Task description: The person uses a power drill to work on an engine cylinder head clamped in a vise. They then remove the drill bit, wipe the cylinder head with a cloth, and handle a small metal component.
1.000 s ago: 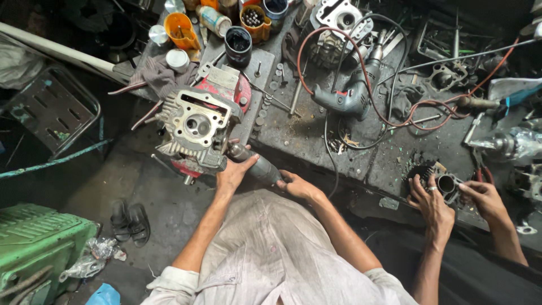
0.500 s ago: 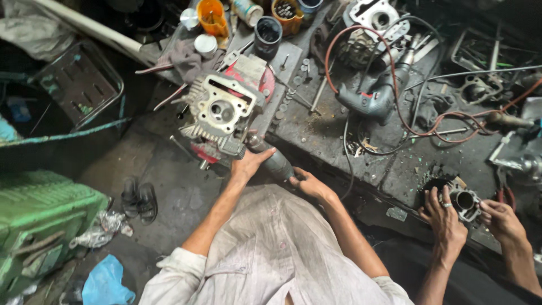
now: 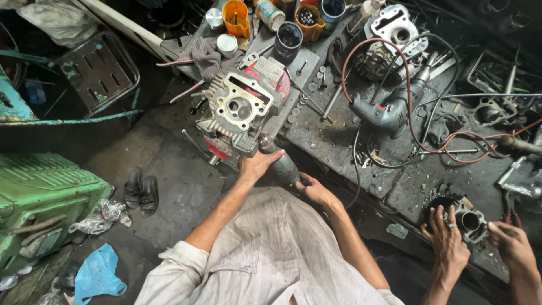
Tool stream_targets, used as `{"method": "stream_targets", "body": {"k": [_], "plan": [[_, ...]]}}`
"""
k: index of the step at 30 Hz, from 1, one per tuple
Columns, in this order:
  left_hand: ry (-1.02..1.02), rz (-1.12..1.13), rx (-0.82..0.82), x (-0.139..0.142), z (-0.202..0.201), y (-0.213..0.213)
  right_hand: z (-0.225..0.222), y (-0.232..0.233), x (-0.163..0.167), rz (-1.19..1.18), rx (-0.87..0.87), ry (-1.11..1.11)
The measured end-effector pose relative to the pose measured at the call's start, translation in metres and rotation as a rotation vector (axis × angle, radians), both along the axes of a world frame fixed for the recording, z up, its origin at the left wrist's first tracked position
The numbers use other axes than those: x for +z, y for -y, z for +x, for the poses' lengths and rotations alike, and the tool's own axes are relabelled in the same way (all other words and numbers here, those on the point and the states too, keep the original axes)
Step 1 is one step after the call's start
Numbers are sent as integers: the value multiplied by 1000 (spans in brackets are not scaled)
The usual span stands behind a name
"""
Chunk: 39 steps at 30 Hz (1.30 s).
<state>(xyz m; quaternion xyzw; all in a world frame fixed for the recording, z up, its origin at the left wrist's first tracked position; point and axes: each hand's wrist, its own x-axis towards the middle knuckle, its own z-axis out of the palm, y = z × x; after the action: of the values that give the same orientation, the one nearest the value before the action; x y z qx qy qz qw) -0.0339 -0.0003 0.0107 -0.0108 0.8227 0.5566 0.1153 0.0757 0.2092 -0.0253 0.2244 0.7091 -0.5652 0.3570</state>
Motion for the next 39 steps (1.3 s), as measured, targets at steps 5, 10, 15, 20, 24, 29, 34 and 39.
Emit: {"method": "stream_targets", "body": {"k": [5,10,15,20,24,29,34,39], "plan": [[-3,-78,19,2,2,0,0,-3,0,58,30,-14],[-21,45,15,0,3,-2,0,-4,1,21,19,-13],[40,47,11,-2,2,-3,2,-2,5,35,-8,6],[60,65,-33,-4,2,-2,2,0,11,23,-51,37],[98,86,18,-7,6,-8,4,-5,10,28,-46,46],[11,192,-42,-8,11,-16,12,-19,4,31,-16,23],[125,341,-161,-16,17,-41,23,-46,9,20,184,-163],[183,744,-225,-32,17,-77,30,-64,23,-121,85,-137]]}}
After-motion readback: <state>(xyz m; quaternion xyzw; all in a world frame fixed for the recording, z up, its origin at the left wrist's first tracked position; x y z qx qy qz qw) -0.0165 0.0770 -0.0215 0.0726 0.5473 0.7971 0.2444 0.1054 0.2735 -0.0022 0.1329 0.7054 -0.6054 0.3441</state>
